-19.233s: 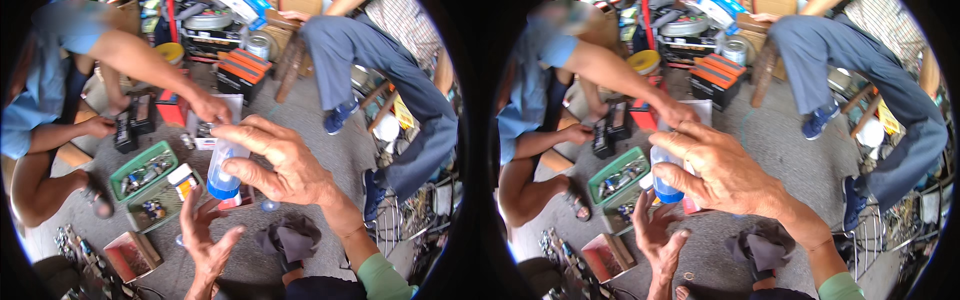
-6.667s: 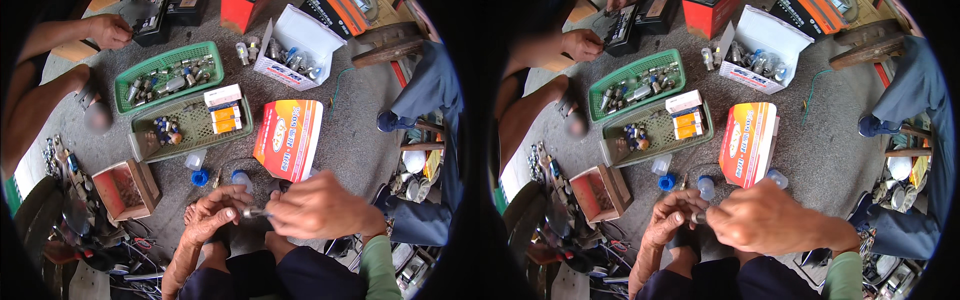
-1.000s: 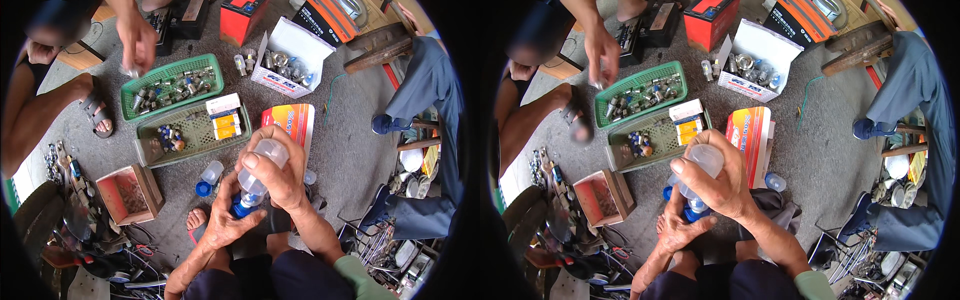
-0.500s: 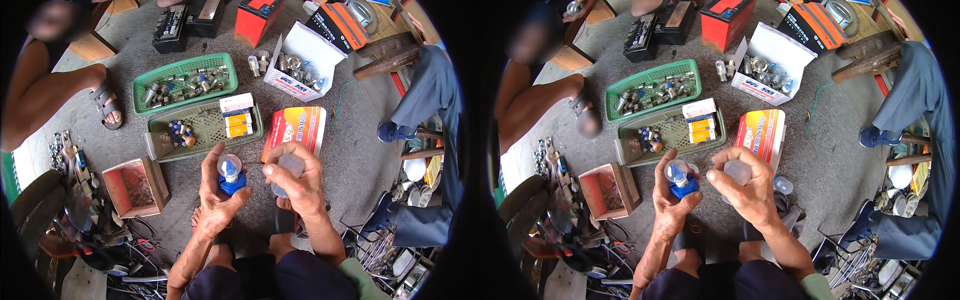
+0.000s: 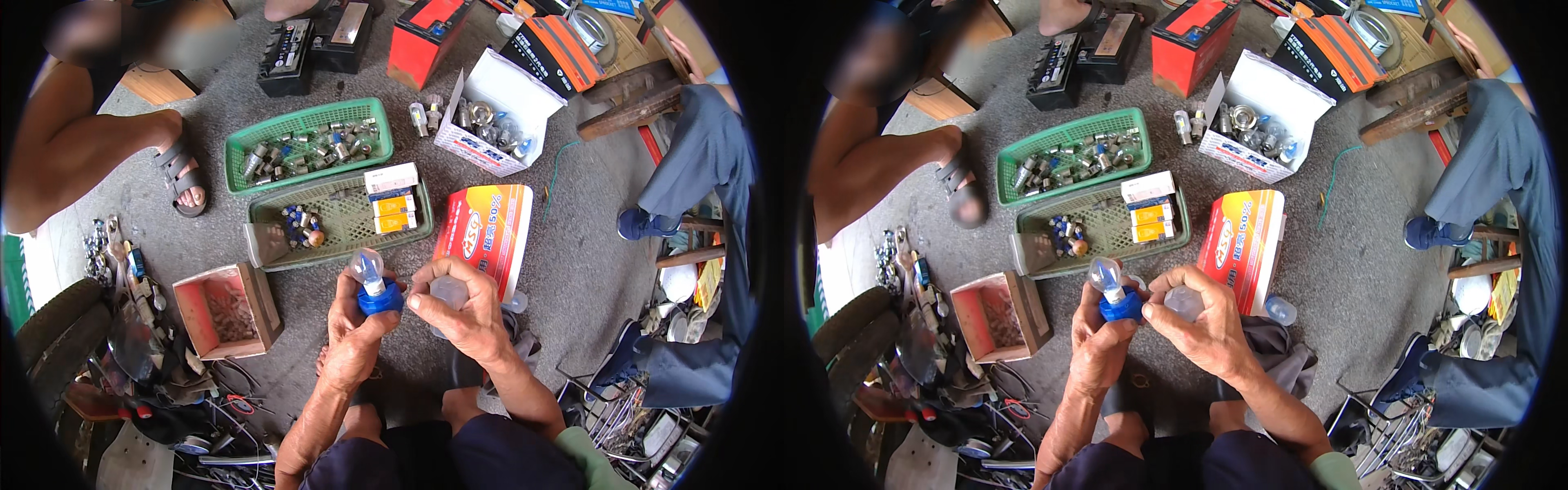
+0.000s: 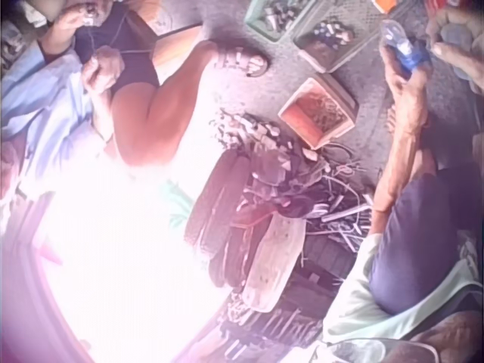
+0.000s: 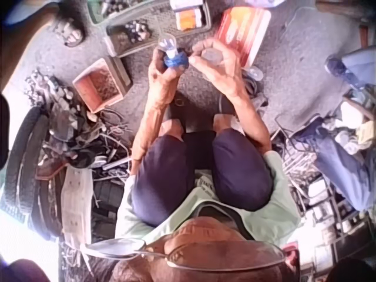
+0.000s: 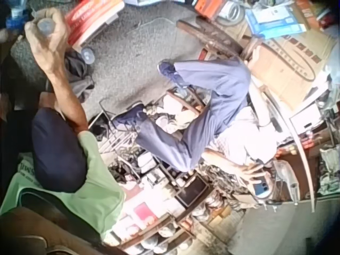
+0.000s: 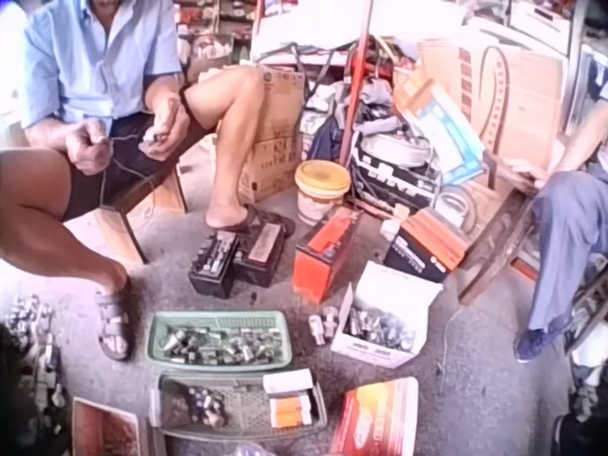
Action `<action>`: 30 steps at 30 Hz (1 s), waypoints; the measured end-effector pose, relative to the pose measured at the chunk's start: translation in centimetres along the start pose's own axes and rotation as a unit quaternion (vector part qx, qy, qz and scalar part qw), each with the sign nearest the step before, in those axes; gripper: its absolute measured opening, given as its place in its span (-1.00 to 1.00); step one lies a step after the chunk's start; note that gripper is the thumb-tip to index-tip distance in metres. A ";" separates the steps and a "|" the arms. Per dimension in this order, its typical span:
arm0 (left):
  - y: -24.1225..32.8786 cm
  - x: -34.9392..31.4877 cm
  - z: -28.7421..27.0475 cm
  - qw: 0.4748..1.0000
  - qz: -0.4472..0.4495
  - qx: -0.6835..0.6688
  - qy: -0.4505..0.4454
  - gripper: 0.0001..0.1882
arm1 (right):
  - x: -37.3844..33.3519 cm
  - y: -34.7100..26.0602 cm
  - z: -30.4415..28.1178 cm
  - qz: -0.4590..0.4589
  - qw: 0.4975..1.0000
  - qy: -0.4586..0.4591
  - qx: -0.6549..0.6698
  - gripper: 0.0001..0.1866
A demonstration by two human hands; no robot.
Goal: The person sits on the floor and handles small mechanical parts, including bulbs and plastic containers. They open boxes, pick up items, and place them into baskets or back into boxes.
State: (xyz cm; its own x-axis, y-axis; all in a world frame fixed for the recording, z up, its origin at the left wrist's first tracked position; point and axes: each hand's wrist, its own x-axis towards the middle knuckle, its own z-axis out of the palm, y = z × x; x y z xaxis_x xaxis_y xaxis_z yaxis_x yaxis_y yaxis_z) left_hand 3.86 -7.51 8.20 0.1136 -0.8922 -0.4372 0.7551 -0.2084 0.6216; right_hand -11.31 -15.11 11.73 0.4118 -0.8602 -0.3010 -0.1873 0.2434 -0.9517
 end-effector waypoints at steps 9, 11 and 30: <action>-0.8 0.1 -0.3 0.999 0.030 0.025 0.011 -0.38 | -0.2 0.2 0.3 0.049 0.998 0.008 0.039 -0.78; -1.0 0.1 -0.5 0.999 0.030 0.035 0.014 -0.39 | -0.3 0.4 0.4 0.052 0.997 0.030 0.045 -0.78; -2.5 -0.8 -1.5 0.958 0.031 0.276 -0.065 -0.57 | 1.9 1.0 2.9 -0.229 0.973 0.030 -0.010 -0.51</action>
State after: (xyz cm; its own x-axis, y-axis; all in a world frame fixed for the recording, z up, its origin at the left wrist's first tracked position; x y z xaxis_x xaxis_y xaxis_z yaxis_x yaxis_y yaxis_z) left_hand 2.84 -5.71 6.02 0.0381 -0.9447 -0.3257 0.2878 -0.3018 0.9089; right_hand -8.14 -15.21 9.99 0.4037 -0.9010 0.1588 -0.0145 -0.1799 -0.9836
